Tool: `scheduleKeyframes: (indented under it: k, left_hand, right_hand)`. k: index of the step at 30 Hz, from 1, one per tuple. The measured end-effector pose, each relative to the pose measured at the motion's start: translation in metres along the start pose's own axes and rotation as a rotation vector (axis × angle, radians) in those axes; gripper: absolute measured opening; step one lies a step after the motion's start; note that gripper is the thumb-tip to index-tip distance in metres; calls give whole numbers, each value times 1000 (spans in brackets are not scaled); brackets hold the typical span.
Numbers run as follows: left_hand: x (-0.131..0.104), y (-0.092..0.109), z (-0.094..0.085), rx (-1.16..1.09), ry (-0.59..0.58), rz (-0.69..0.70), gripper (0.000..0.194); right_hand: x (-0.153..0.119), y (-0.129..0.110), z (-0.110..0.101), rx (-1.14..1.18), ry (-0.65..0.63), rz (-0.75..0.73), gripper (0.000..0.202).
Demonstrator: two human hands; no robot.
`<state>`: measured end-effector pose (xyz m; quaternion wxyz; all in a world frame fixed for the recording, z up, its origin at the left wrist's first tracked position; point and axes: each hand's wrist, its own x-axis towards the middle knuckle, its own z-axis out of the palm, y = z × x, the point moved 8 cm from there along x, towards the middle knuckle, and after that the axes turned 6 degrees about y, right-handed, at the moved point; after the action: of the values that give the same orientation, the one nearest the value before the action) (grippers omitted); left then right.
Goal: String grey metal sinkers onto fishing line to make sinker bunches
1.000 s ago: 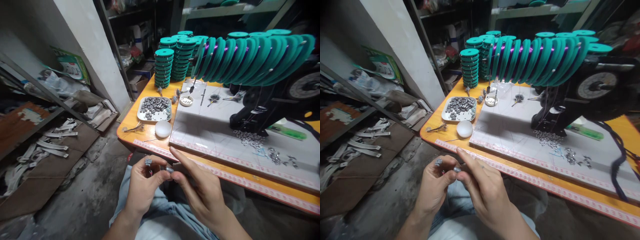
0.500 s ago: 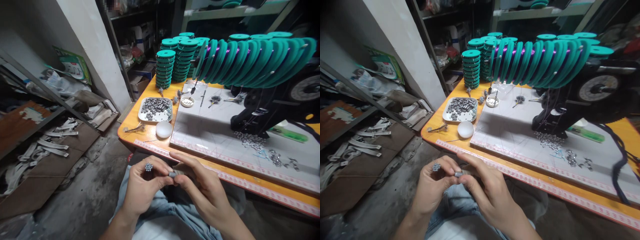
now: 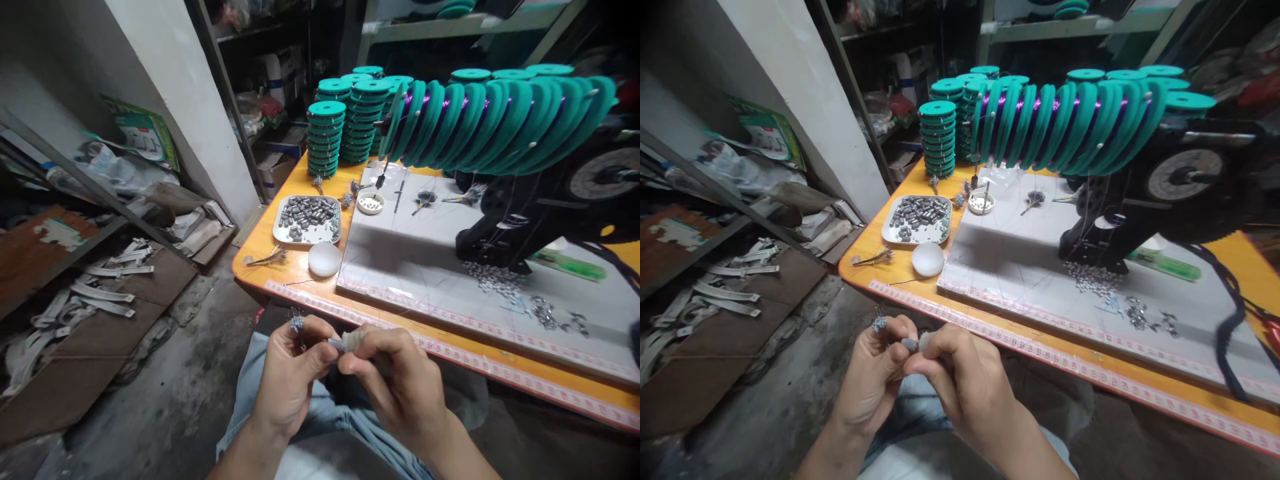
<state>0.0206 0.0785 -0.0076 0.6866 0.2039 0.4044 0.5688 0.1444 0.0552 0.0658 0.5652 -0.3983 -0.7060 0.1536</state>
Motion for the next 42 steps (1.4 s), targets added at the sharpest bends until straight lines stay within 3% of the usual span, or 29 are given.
scheduleKeyframes:
  k: [12,19,23,28,32,34,37,40,42]
  left_hand:
    - [6,12,-7,207,-38,139,21]
    - [6,10,-10,233,-63,105,23]
    - [6,10,-8,237,-103,110,24]
    - [3,14,7,173,-213,120,17]
    - [0,25,11,234,-212,278,16]
    - [-3,33,10,274,-173,395,18]
    - [-7,40,7,222,-160,472,15]
    - [-6,37,8,94,-222,333,9]
    - [-5,36,11,20,-274,232,11]
  right_hand:
    - [6,-6,5,-160,-113,-74,23]
    - [9,-5,8,-122,-194,-39,25]
    - [3,6,9,-7,-208,72,18]
    - [-12,23,17,336,-316,356,8]
    - [-17,30,19,381,-295,504,9]
    - [-13,30,16,337,-236,472,14]
    - [-3,20,11,245,-187,270,19]
    - [5,6,7,127,-214,33,22]
    - [8,2,5,78,-236,-26,24]
